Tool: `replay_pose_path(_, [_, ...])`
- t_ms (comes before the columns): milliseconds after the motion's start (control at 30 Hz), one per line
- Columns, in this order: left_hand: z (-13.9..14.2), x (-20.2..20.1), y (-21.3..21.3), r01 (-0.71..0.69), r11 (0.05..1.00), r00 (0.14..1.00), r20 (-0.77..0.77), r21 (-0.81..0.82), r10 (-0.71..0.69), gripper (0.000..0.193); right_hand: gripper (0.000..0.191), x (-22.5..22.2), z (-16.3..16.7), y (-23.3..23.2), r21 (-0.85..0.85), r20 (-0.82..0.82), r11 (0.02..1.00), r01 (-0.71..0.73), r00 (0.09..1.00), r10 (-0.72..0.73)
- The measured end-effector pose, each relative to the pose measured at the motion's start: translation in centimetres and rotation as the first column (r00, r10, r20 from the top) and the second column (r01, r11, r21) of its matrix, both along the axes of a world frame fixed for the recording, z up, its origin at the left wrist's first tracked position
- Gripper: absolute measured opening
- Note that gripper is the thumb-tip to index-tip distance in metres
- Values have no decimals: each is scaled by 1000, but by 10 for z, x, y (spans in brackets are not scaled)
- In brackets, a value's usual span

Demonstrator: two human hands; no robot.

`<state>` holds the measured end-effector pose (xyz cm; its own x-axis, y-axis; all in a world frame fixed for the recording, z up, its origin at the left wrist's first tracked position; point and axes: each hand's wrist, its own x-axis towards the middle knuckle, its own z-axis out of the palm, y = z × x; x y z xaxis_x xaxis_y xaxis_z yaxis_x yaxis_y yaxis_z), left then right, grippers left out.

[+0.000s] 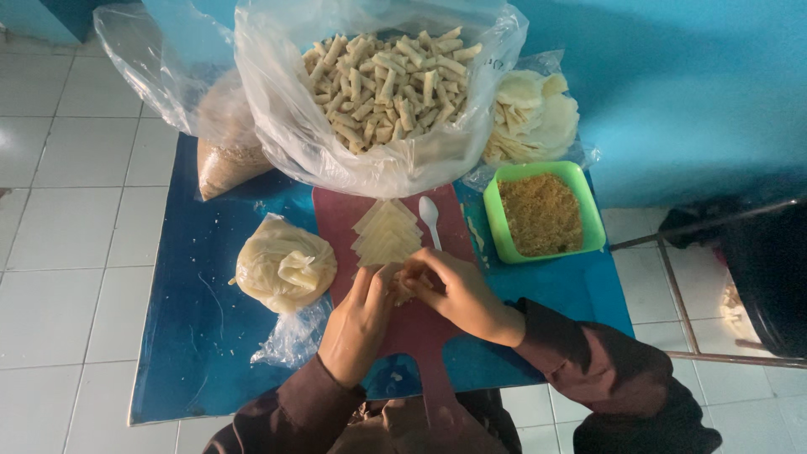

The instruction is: The person folds thin square dough wrappers into a pleated fan pattern on a pink cutting board, pressing each fold by hand, with a bag of dough pieces and a container of filling on the table. At the end they set the folded piece aside and take a round wrapper from a stack.

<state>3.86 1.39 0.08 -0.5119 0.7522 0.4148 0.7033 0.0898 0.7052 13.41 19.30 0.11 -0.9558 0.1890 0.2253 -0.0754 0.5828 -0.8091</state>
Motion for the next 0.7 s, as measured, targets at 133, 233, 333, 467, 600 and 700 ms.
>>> replay_pose_path(133, [1,-3,-1,7,999,997,-72,46,-3,42,29,1,-7,-2,152,-125,988,-41,990,61])
replay_pose_path(233, [0,-6,-3,-6,1000,990,-143,-21,3,34,29,1,-8,0,400,-223,915,-46,964,145])
replay_pose_path(333, [1,-8,-8,-34,994,999,-33,-103,31,27,32,2,-6,3,477,-214,872,-115,946,242])
replay_pose_path(467, [4,-15,-15,37,996,991,-123,-87,-47,23,30,-2,-4,6,423,-175,889,-175,947,270])
replay_pose_path(600, [5,-17,-14,48,998,979,-197,-35,-54,22,27,-6,0,11,386,-148,896,-222,943,297])
replay_pose_path(700, [3,-16,-14,36,999,980,-196,-35,-43,22,30,-7,3,13,395,-147,889,-234,939,312])
